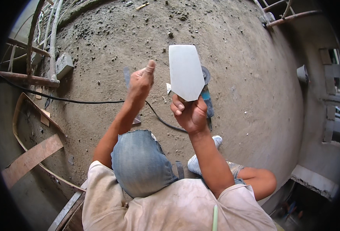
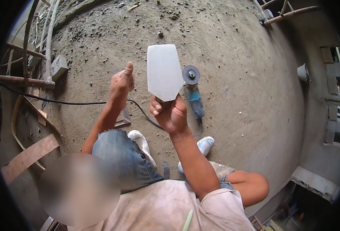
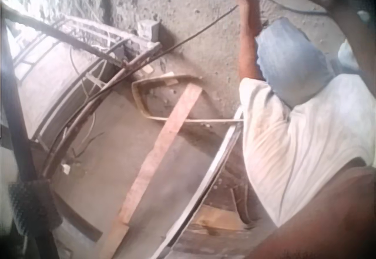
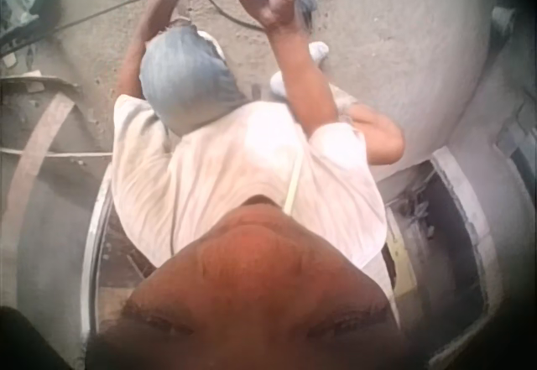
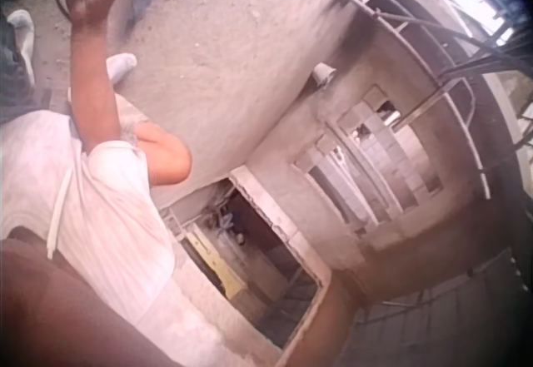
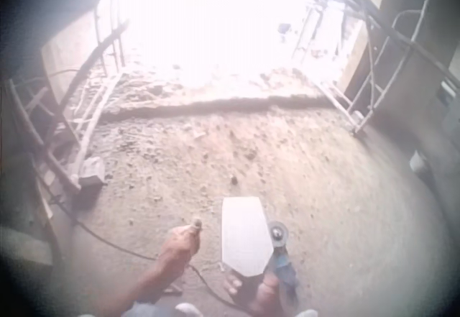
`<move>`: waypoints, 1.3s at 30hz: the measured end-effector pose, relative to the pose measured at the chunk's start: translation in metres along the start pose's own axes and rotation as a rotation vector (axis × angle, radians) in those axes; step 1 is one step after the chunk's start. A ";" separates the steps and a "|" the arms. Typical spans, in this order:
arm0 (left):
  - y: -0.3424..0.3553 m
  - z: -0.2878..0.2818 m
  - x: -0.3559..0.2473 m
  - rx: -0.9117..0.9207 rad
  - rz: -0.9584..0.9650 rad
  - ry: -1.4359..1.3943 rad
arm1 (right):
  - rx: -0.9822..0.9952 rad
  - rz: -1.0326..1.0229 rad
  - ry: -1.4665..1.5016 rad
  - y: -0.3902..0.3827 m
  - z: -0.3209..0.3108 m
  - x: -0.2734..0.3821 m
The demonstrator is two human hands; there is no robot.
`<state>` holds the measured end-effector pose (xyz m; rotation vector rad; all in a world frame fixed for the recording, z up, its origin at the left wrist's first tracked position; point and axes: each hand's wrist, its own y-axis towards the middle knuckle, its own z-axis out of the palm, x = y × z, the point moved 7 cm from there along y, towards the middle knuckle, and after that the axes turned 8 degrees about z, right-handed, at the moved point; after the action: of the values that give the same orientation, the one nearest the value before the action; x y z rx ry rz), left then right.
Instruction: The person uses an angle grinder to cut a white tile into a specific shape. They mark the tile with a pen, cut along the marked lines, and then test the fit against a wall corner.
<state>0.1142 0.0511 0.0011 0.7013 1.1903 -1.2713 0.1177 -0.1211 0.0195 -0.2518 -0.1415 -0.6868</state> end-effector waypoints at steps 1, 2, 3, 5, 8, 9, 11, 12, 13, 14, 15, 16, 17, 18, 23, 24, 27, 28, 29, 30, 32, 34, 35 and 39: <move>0.006 -0.010 0.001 -0.033 0.005 0.065 | -0.017 -0.002 -0.011 -0.001 -0.005 0.000; 0.004 -0.012 0.004 -0.059 0.033 0.153 | -0.033 -0.003 -0.021 -0.002 -0.010 -0.001; 0.002 0.001 -0.002 -0.067 0.033 0.122 | -0.056 -0.006 -0.033 -0.005 -0.016 -0.001; -0.003 0.023 -0.004 0.067 -0.001 0.118 | -0.120 -0.002 -0.060 -0.007 -0.023 -0.002; -0.006 0.033 0.013 0.307 -0.132 0.081 | -0.161 0.054 -0.078 -0.002 -0.028 -0.004; 0.000 0.028 0.013 0.268 -0.104 0.048 | -0.173 0.079 -0.079 0.000 -0.031 -0.004; 0.026 -0.011 0.007 0.021 0.079 0.053 | -0.184 0.104 -0.252 0.002 -0.026 0.001; 0.042 -0.030 0.000 -0.105 0.162 -0.050 | -0.089 0.050 -0.304 0.002 -0.023 0.013; 0.053 -0.049 -0.015 -0.232 0.252 -0.154 | 0.009 -0.006 -0.363 0.001 -0.018 0.027; 0.055 -0.066 -0.032 -0.333 0.316 -0.125 | 0.011 -0.052 -0.341 0.002 -0.018 0.041; 0.054 -0.078 -0.052 -0.438 0.391 -0.100 | 0.022 -0.094 -0.326 0.007 -0.015 0.057; 0.055 -0.065 -0.059 -0.345 0.350 -0.025 | 0.025 -0.142 -0.314 0.008 -0.015 0.069; 0.050 -0.047 -0.061 -0.253 0.311 0.047 | -0.002 -0.141 -0.361 0.007 -0.018 0.072; 0.045 -0.030 -0.064 -0.162 0.277 0.120 | -0.025 -0.141 -0.409 0.005 -0.020 0.072; 0.011 0.032 0.026 0.264 0.004 0.036 | -0.313 -0.048 -0.710 0.013 -0.040 0.026; 0.004 0.021 0.037 0.212 -0.038 -0.004 | -0.427 0.001 -0.912 0.010 -0.049 0.026; -0.018 -0.013 0.043 0.197 0.009 0.405 | -0.689 -0.134 -1.026 -0.005 -0.059 0.053; -0.028 -0.016 0.034 0.200 0.086 0.492 | -0.604 -0.167 -1.119 0.001 -0.039 0.052; -0.034 -0.016 0.030 0.217 0.065 0.512 | -0.516 -0.201 -1.208 0.007 -0.015 0.051; -0.039 -0.014 0.022 0.282 0.131 0.501 | -0.422 -0.233 -1.289 0.009 0.007 0.046; -0.042 -0.018 0.002 0.202 0.171 0.266 | -0.338 -0.066 -1.441 0.015 0.005 0.054; -0.040 -0.027 -0.010 -0.084 0.141 -0.191 | -0.314 -0.106 -1.284 0.025 0.014 0.050; -0.038 -0.026 -0.013 -0.112 0.201 -0.346 | -0.338 -0.199 -1.045 0.029 0.021 0.047; -0.032 -0.014 -0.016 -0.008 0.294 -0.765 | -0.375 -0.104 -1.487 0.033 0.078 0.008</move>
<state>0.0821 0.0623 0.0180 0.3074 0.4451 -1.1254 0.1413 -0.0797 0.0901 -1.0927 -1.4563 -0.4991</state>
